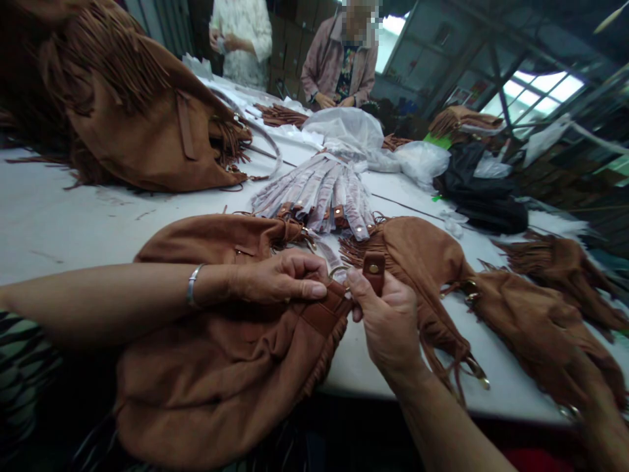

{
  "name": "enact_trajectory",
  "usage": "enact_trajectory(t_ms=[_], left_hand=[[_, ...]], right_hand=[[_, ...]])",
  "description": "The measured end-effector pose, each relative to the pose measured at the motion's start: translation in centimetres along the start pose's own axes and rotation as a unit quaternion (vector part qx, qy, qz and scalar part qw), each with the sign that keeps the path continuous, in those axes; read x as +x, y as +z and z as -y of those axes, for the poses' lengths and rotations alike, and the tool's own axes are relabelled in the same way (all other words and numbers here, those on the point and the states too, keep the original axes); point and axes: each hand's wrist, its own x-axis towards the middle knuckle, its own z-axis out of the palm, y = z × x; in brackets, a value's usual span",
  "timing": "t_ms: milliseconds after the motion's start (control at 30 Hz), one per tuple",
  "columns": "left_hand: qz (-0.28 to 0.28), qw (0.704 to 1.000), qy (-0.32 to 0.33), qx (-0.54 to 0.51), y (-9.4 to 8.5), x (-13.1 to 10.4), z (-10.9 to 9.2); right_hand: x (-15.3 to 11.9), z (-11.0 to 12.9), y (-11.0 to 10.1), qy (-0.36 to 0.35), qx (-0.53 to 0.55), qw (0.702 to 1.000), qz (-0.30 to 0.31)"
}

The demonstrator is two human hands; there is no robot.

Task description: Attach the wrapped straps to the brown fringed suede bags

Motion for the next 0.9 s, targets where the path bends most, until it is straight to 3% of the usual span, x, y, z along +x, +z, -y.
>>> enact_trajectory(t_ms=[67,167,300,400,500,600,733,833,900], left_hand=[[0.030,0.999,-0.012,0.030,0.1,-0.2,-0.3],[0.058,0.997,-0.027,0.048,0.3,-0.4,-0.7],[0.068,0.996,-0.037,0.040,0.4,-0.3,-0.9],[0.061,0.998,-0.024,0.020,0.2,-0.1,-0.6],[0.020,1.000,0.006,-0.003,0.1,0.0,-0.1],[-0.017,0.999,0.030,-0.013,0.3,0.0,0.3],[-0.023,0.999,0.030,-0.005,0.6,0.1,0.3],[-0.007,1.000,0.018,0.018,0.6,0.0,-0.1],[0.016,0.999,0.013,0.040,0.5,-0.1,-0.3]], right_hand=[[0.1,0.5,-0.3,-0.004,-0.030,0.998,0.054],[1.2,2.1,-2.1,0.037,-0.094,0.977,0.190],[2.2,2.9,-4.0,0.114,-0.118,0.950,0.267],[2.1,2.2,-3.6,0.127,-0.091,0.964,0.216],[1.6,1.4,-2.3,0.130,-0.020,0.982,0.135],[0.6,1.0,-1.3,0.120,0.049,0.987,0.095],[-0.7,0.5,-1.1,0.087,0.047,0.994,0.042],[-0.8,0.7,-1.3,0.061,0.005,0.998,0.035],[-0.2,1.3,-1.7,0.059,-0.042,0.995,0.070]])
